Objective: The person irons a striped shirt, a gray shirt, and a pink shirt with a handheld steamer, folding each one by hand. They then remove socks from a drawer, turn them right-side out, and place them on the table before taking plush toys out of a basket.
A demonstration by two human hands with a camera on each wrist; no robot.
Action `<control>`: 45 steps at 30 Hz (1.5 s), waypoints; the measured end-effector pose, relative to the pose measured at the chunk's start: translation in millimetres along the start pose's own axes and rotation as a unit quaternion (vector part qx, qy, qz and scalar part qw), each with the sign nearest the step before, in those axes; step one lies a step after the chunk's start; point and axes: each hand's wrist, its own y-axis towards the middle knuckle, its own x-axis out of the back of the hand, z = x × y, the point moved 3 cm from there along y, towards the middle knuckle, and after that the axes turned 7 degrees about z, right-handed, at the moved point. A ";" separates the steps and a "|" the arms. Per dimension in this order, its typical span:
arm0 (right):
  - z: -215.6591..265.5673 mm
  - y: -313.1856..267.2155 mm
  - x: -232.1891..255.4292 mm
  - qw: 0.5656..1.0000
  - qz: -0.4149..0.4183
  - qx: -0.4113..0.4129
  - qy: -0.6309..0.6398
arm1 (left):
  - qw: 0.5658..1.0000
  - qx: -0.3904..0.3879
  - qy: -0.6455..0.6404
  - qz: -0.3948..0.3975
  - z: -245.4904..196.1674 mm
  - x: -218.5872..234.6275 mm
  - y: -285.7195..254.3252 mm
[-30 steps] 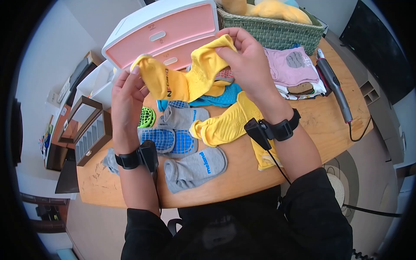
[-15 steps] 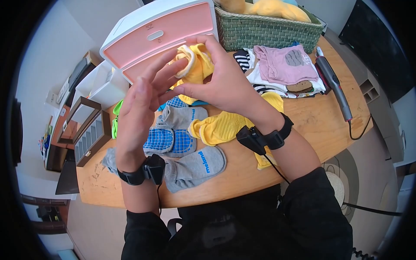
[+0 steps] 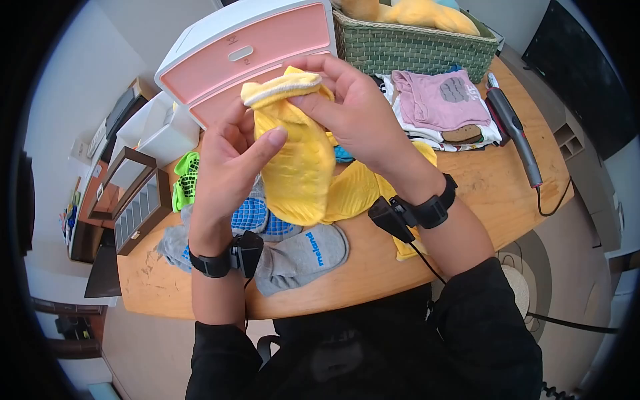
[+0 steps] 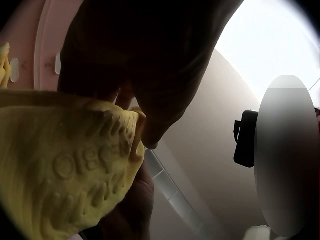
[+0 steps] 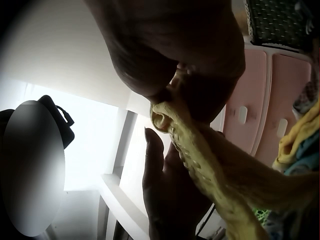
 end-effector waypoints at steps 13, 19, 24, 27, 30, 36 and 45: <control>-12.7 -0.6 -2.5 0.999 0.022 0.018 -0.040 | 0.991 -0.038 -0.068 -0.104 11.2 17.8 2.5; -10.9 0.3 3.9 0.988 -0.006 -0.036 -0.149 | 0.990 -0.061 -0.042 -0.118 8.7 17.7 2.5; -10.9 1.2 2.5 0.991 -0.010 -0.014 -0.130 | 0.986 -0.087 0.008 -0.141 -2.4 14.6 0.4; -10.5 -0.5 5.0 0.987 0.008 -0.048 -0.156 | 0.982 -0.113 0.027 -0.147 -2.4 17.2 1.0; -10.3 -0.9 2.5 0.987 0.013 -0.047 -0.154 | 0.980 -0.127 0.038 -0.150 0.0 19.8 1.2; -6.1 -0.3 -0.9 0.995 0.006 -0.011 -0.099 | 0.989 -0.075 0.041 -0.120 3.0 20.1 -1.4; -3.2 -2.2 -3.1 0.991 0.054 -0.041 -0.113 | 0.994 0.003 -0.008 -0.111 6.4 11.8 0.6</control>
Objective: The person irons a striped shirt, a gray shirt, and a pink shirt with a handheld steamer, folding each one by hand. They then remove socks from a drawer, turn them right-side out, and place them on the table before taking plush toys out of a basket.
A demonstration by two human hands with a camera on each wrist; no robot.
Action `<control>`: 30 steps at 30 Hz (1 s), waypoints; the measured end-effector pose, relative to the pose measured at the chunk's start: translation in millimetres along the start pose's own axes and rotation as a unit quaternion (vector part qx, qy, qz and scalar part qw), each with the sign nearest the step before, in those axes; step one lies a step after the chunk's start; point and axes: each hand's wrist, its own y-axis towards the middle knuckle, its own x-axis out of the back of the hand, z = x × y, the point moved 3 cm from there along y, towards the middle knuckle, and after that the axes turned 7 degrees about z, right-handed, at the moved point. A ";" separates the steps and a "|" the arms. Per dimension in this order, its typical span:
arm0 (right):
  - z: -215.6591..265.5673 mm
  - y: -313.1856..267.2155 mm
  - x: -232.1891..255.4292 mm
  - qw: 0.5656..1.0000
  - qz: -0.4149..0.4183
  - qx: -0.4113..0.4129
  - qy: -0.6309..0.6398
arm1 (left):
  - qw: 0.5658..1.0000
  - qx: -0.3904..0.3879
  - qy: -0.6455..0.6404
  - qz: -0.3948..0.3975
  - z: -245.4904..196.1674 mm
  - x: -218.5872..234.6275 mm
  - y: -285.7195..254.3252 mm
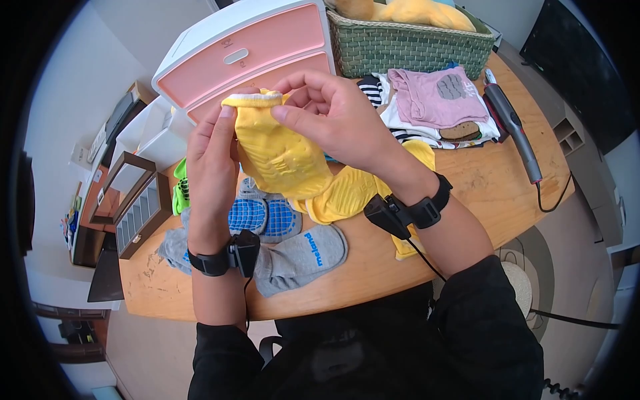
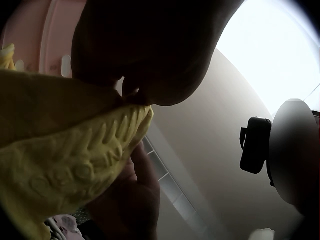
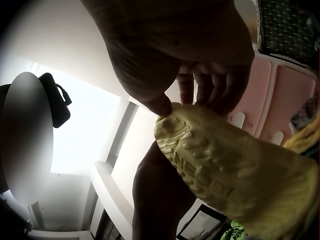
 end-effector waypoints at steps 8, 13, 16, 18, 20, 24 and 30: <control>0.5 -1.8 6.3 0.994 0.037 -0.045 0.094 | 0.998 -0.001 0.042 0.035 5.5 12.0 1.8; -6.2 -1.4 8.2 0.990 0.069 -0.048 0.110 | 1.000 -0.004 0.021 0.010 6.8 16.9 2.9; -9.6 -2.7 7.6 0.985 0.083 -0.043 0.142 | 1.000 -0.021 0.006 0.018 7.6 17.0 3.8; -11.8 -3.6 6.8 0.984 0.071 -0.051 0.155 | 0.999 -0.015 -0.008 0.032 8.1 17.8 3.5; -12.7 -3.9 6.0 0.981 0.055 -0.060 0.176 | 0.999 0.005 -0.020 0.046 8.9 20.1 2.1; -6.9 -2.0 3.5 0.976 0.005 -0.066 0.207 | 0.983 0.047 -0.132 0.114 4.8 16.8 -2.9; -8.6 0.9 5.1 0.991 -0.013 -0.054 0.124 | 0.981 0.061 -0.159 0.092 3.8 12.6 -2.0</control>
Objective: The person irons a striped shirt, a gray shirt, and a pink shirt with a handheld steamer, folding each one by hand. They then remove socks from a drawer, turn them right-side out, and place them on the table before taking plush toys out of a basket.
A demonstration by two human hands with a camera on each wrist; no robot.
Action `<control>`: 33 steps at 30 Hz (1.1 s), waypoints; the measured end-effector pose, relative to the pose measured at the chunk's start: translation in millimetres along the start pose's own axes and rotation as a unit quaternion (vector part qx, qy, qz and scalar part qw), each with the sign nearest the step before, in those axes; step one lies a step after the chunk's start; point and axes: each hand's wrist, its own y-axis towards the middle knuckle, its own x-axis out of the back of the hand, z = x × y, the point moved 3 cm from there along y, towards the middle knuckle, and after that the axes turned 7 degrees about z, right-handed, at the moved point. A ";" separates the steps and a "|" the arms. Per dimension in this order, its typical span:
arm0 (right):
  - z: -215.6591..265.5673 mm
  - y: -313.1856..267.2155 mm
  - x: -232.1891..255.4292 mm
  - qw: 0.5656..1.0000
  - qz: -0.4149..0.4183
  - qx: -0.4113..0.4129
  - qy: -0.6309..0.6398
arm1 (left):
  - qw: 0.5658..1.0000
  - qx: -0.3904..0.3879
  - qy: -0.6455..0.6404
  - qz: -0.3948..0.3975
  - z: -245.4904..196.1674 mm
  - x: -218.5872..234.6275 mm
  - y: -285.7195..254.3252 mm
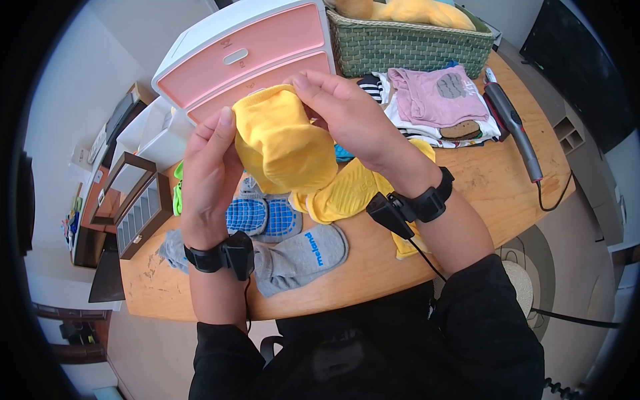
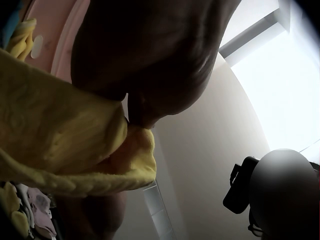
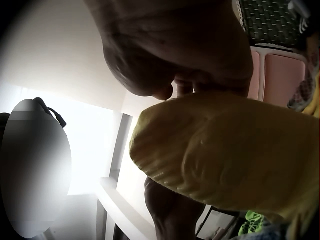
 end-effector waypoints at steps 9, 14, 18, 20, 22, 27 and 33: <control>3.8 -0.6 -0.6 0.998 0.005 0.062 -0.013 | 0.992 -0.073 0.087 -0.061 -1.9 6.8 0.9; 10.7 0.4 16.0 0.984 -0.034 0.133 0.115 | 0.987 -0.138 0.058 -0.063 -9.4 20.5 1.7; 12.6 1.2 15.8 0.986 -0.012 0.132 0.099 | 0.984 -0.171 0.022 -0.046 -16.7 16.7 1.3; 15.0 0.1 8.0 0.986 -0.002 0.126 0.109 | 0.983 -0.179 0.015 -0.048 -17.6 14.6 1.2; 15.5 -1.2 5.1 0.983 0.026 0.121 0.133 | 0.983 -0.180 0.004 -0.030 -19.2 11.0 0.2; 1.9 -0.9 7.1 0.991 0.012 0.068 0.116 | 0.983 -0.182 -0.031 0.003 -15.7 -5.6 -1.2; -2.1 0.8 4.3 0.995 0.021 -0.022 0.091 | 0.986 -0.165 -0.005 -0.005 -10.4 -5.1 -1.6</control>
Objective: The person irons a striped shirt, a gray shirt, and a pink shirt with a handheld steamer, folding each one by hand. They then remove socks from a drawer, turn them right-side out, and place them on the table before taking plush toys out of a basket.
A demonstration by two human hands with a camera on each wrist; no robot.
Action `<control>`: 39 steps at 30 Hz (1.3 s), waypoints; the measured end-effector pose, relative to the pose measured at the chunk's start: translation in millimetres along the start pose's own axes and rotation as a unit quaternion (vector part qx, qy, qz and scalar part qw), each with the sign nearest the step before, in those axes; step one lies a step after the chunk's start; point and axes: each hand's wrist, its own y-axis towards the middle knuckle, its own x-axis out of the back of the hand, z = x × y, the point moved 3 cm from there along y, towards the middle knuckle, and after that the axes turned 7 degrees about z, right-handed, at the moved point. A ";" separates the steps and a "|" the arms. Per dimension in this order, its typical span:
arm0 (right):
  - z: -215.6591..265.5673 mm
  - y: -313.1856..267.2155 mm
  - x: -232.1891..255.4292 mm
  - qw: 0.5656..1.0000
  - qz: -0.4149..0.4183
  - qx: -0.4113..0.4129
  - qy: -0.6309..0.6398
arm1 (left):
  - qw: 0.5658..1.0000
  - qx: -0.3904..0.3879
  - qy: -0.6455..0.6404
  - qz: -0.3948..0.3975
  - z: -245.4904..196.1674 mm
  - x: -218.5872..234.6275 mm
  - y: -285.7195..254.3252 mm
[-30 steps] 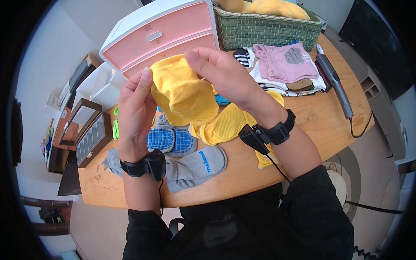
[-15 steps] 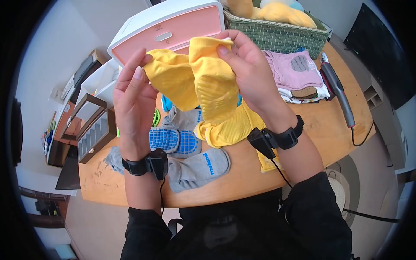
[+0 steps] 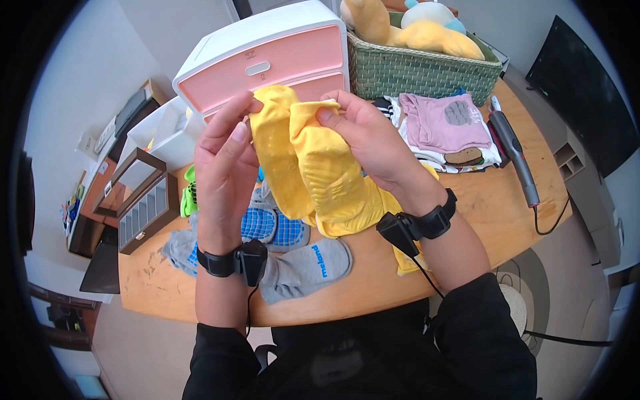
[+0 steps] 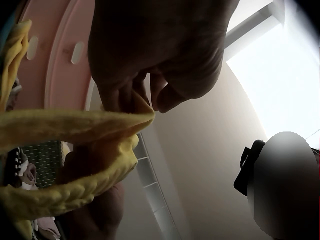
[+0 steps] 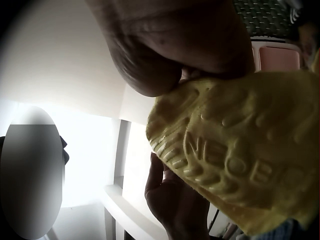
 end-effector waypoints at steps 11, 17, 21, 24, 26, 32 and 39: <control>16.1 -4.6 -2.1 0.988 -0.039 0.139 -0.055 | 0.972 0.199 0.077 -0.100 22.2 34.2 5.5; 14.3 -6.4 -5.9 0.983 -0.035 0.146 -0.110 | 0.950 0.288 0.111 -0.038 35.2 11.1 1.2; 17.2 -7.1 -4.9 0.980 -0.036 0.159 -0.112 | 0.923 0.339 0.179 0.047 28.8 22.0 -1.0; 16.9 -7.3 -4.9 0.983 -0.036 0.160 -0.088 | 0.948 0.269 0.168 0.030 20.3 1.0 -1.3; 14.7 -7.5 -6.7 0.988 -0.020 0.122 -0.091 | 0.970 0.226 0.082 0.030 21.8 -5.1 -1.6; 13.8 -5.5 -9.0 0.985 -0.053 0.113 -0.123 | 0.983 0.170 0.066 0.021 27.6 1.5 0.3; 17.3 -8.5 -6.1 0.978 -0.113 0.172 -0.030 | 0.985 0.146 0.091 0.007 27.4 -5.6 0.7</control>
